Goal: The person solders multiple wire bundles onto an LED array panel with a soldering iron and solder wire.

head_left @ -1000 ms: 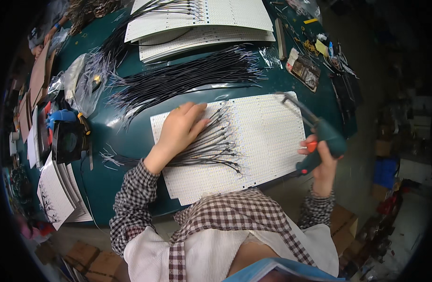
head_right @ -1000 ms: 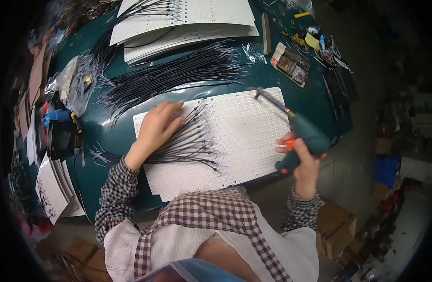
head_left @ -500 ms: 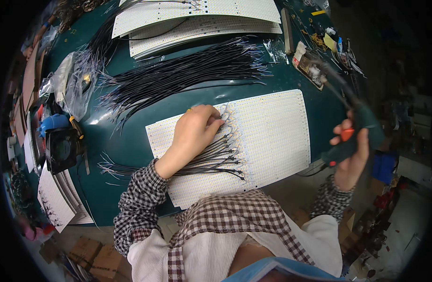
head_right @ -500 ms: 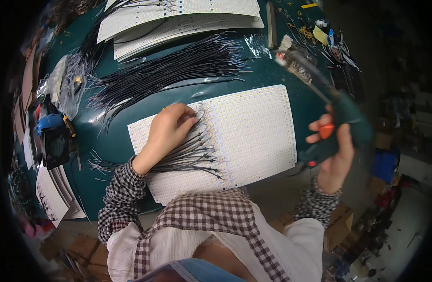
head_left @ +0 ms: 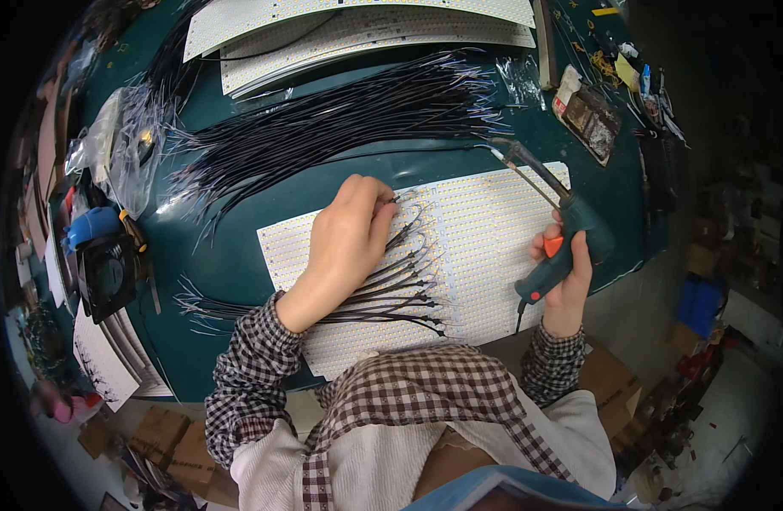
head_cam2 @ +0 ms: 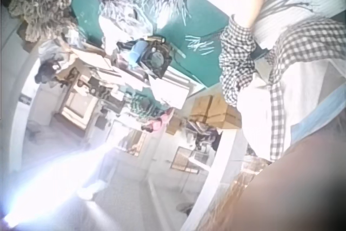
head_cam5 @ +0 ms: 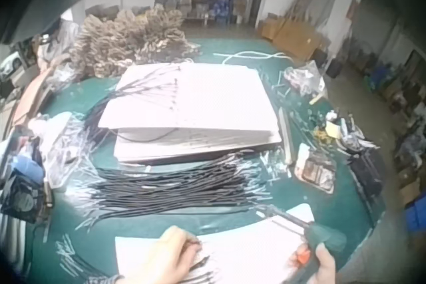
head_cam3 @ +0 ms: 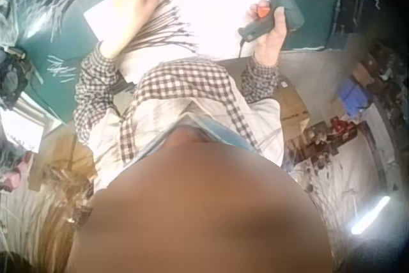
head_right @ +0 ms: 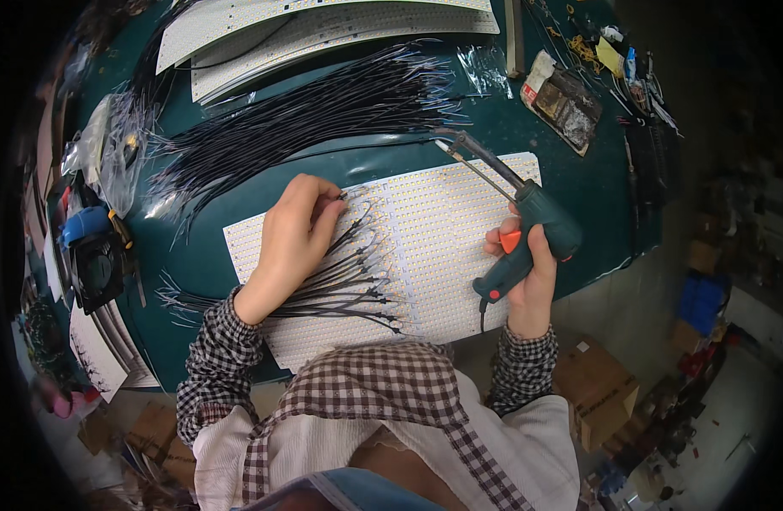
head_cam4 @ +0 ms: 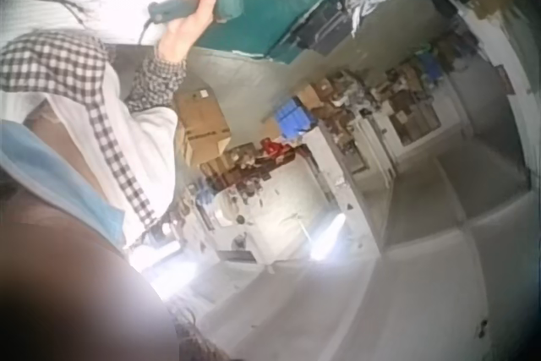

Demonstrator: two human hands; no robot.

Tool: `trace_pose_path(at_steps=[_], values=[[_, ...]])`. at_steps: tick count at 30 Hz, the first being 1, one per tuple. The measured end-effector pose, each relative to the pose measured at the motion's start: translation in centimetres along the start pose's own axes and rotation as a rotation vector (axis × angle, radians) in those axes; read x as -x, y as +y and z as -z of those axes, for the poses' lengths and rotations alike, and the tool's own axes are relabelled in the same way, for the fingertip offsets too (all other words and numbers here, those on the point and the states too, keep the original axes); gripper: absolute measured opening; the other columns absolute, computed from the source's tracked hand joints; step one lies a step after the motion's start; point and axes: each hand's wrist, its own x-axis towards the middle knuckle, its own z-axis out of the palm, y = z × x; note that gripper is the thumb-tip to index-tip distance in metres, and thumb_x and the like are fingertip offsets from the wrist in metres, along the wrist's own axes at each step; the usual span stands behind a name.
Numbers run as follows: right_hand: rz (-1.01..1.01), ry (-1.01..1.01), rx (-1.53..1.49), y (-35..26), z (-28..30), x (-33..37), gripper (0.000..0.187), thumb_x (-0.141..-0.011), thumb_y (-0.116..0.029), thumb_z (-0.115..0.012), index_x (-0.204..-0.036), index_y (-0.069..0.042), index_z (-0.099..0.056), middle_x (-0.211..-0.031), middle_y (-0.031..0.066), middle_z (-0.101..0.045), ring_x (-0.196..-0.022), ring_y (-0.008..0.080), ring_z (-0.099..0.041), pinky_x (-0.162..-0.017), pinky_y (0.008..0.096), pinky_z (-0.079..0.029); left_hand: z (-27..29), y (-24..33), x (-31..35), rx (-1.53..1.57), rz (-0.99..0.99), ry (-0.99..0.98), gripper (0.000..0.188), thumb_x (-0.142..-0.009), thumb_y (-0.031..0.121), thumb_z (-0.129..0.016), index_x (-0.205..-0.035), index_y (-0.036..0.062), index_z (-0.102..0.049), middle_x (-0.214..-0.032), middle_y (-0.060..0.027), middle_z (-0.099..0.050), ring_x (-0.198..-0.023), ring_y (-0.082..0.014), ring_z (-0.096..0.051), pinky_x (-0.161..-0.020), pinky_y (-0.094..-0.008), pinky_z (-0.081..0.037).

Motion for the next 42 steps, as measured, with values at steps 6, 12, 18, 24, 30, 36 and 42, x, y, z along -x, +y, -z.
trace_pose_path(at_steps=[6,12,18,24,30,36,42], values=[[0.045,0.015,-0.015,1.3,0.4,-0.3,0.050,-0.096,-0.039,-0.051,-0.123,0.003,-0.049,-0.093,0.0063,-0.060,-0.087,0.0204,-0.061,-0.084,0.0404,-0.053,-0.3,-0.2,0.4,0.043,-0.032,-0.036,0.015,-0.082,0.004,-0.065,-0.093,0.0021,-0.054,-0.087,-0.0127,-0.057,-0.073,-0.0275,-0.064,-0.059,-0.0362,-0.050],[0.071,-0.034,-0.059,1.8,0.8,-0.6,0.049,-0.096,-0.038,-0.050,-0.124,0.002,-0.049,-0.092,0.0064,-0.058,-0.089,0.0215,-0.059,-0.092,0.0451,-0.048,2.2,0.7,2.8,-0.063,0.021,-0.045,0.023,-0.082,0.008,-0.068,-0.101,0.0021,-0.056,-0.089,-0.0130,-0.058,-0.069,-0.0265,-0.062,-0.058,-0.0343,-0.049],[0.081,-0.047,-0.147,2.1,1.0,-0.4,0.048,-0.097,-0.038,-0.049,-0.124,0.001,-0.049,-0.093,0.0060,-0.058,-0.089,0.0215,-0.059,-0.089,0.0430,-0.048,5.3,-0.7,10.7,-0.594,0.167,0.208,0.058,-0.074,0.024,-0.077,-0.120,0.0001,-0.053,-0.107,-0.0146,-0.056,-0.096,-0.0305,-0.055,-0.082,-0.0396,-0.043],[0.071,-0.137,-0.239,1.8,1.7,-0.9,0.045,-0.096,-0.038,-0.050,-0.122,0.000,-0.051,-0.092,0.0064,-0.061,-0.086,0.0206,-0.062,-0.087,0.0411,-0.048,8.6,0.3,16.6,-0.361,0.391,-0.024,0.098,-0.054,0.027,-0.087,-0.138,0.0030,-0.042,-0.103,-0.0131,-0.058,-0.097,-0.0293,-0.054,-0.086,-0.0398,-0.042],[0.108,-0.175,-0.291,1.4,2.7,-0.3,0.046,-0.094,-0.038,-0.056,-0.120,-0.001,-0.052,-0.092,0.0056,-0.061,-0.085,0.0193,-0.062,-0.085,0.0389,-0.050,10.0,-3.6,18.2,-0.162,0.323,-0.241,0.063,-0.067,0.005,-0.078,-0.123,0.0016,-0.051,-0.085,-0.0104,-0.054,-0.070,-0.0183,-0.057,-0.065,-0.0306,-0.047],[0.119,-0.208,-0.464,1.2,4.6,0.0,0.047,-0.092,-0.037,-0.058,-0.121,-0.001,-0.051,-0.093,0.0041,-0.061,-0.087,0.0182,-0.061,-0.085,0.0363,-0.051,8.8,-3.3,18.7,0.015,0.505,-0.017,0.018,-0.082,-0.002,-0.059,-0.100,-0.0030,-0.056,-0.084,-0.0085,-0.057,-0.075,-0.0169,-0.060,-0.069,-0.0277,-0.047],[0.136,-0.166,-0.375,1.8,4.2,0.0,0.045,-0.094,-0.035,-0.057,-0.121,-0.001,-0.051,-0.093,0.0044,-0.061,-0.087,0.0189,-0.061,-0.087,0.0372,-0.050,5.8,-0.7,18.0,-0.029,0.567,0.070,0.033,-0.078,0.016,-0.073,-0.100,-0.0035,-0.058,-0.084,-0.0095,-0.064,-0.076,-0.0105,-0.058,-0.069,-0.0246,-0.046]])
